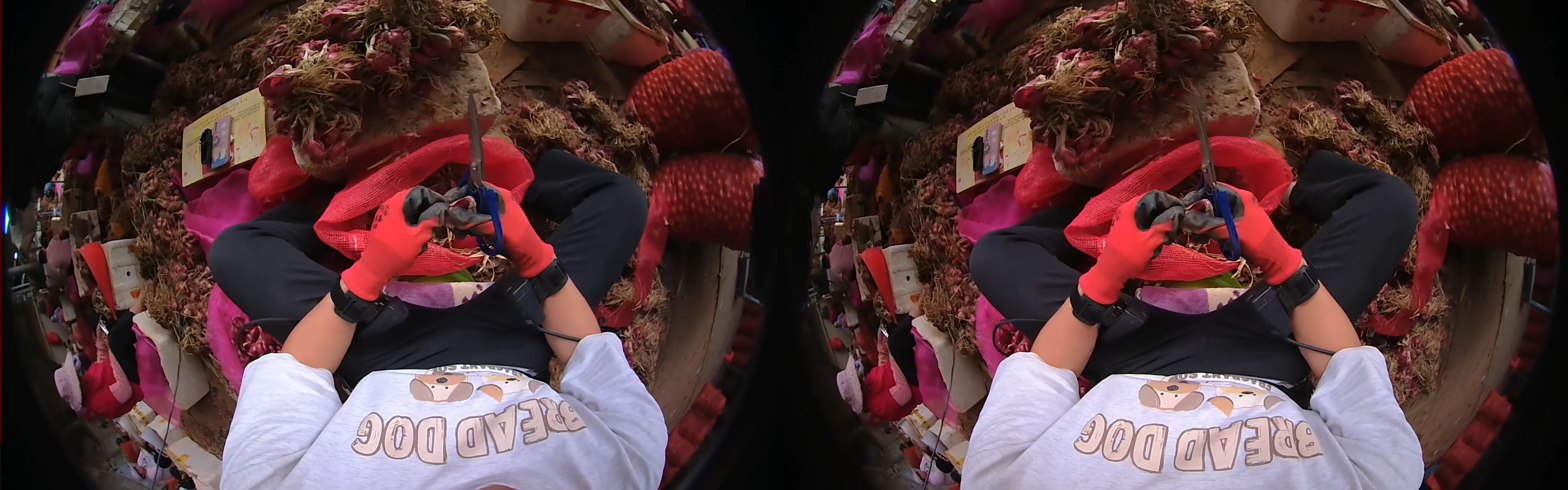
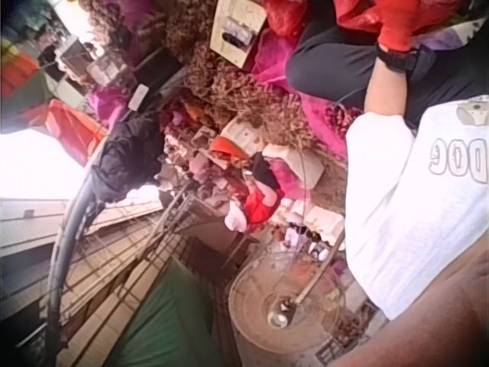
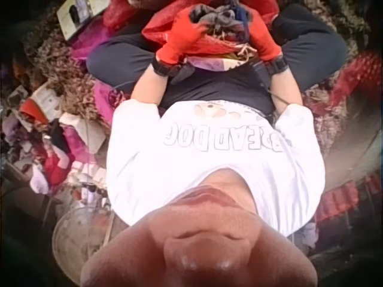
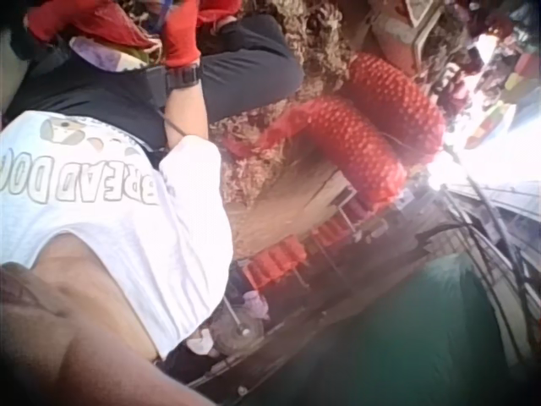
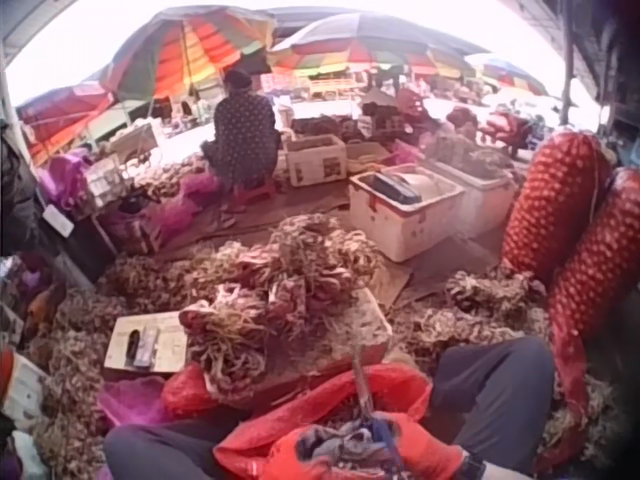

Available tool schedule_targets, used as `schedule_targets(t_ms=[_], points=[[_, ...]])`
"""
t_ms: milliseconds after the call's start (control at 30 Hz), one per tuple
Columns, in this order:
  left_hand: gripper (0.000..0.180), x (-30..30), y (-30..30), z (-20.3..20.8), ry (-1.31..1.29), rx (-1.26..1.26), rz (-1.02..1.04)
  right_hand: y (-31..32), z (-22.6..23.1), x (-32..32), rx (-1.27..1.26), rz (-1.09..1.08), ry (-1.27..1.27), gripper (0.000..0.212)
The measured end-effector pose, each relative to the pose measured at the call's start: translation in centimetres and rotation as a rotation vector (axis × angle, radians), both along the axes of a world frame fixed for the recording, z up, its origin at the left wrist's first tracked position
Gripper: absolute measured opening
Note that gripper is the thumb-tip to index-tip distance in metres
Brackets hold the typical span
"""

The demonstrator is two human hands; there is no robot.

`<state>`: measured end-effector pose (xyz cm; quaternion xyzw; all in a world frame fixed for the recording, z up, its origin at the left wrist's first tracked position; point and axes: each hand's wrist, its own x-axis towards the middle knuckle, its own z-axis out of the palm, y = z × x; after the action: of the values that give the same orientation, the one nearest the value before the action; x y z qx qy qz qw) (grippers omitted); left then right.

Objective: The person uses scissors to trim the stems and roots from red onions and place them into a red mesh bag.

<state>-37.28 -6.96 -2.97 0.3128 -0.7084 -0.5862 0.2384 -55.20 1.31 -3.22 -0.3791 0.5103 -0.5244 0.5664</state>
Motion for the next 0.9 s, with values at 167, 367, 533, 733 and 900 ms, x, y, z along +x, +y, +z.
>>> schedule_targets(t_ms=[167,367,533,733,900], points=[[0.015,0.7,-0.8,-1.9,0.140,0.542,0.078,0.4,-1.3,0.2,0.107,-0.183,-0.295,0.027],[0.015,0.0,0.7,-2.5,0.076,-0.235,0.074,0.2,-1.3,1.3,0.036,-0.185,-0.083,0.026],[0.017,-0.5,0.7,-1.6,-0.081,-0.290,0.138,0.3,-2.0,0.1,0.088,-0.073,-0.107,0.026],[0.023,0.9,-1.7,-2.5,-0.371,-0.250,0.114,0.4,-0.4,-0.2,0.180,-0.077,-0.555,0.030],[0.030,1.7,-1.6,-3.9,-0.031,0.273,0.107,0.5,-0.1,-0.2,0.069,-0.099,0.018,0.032]])
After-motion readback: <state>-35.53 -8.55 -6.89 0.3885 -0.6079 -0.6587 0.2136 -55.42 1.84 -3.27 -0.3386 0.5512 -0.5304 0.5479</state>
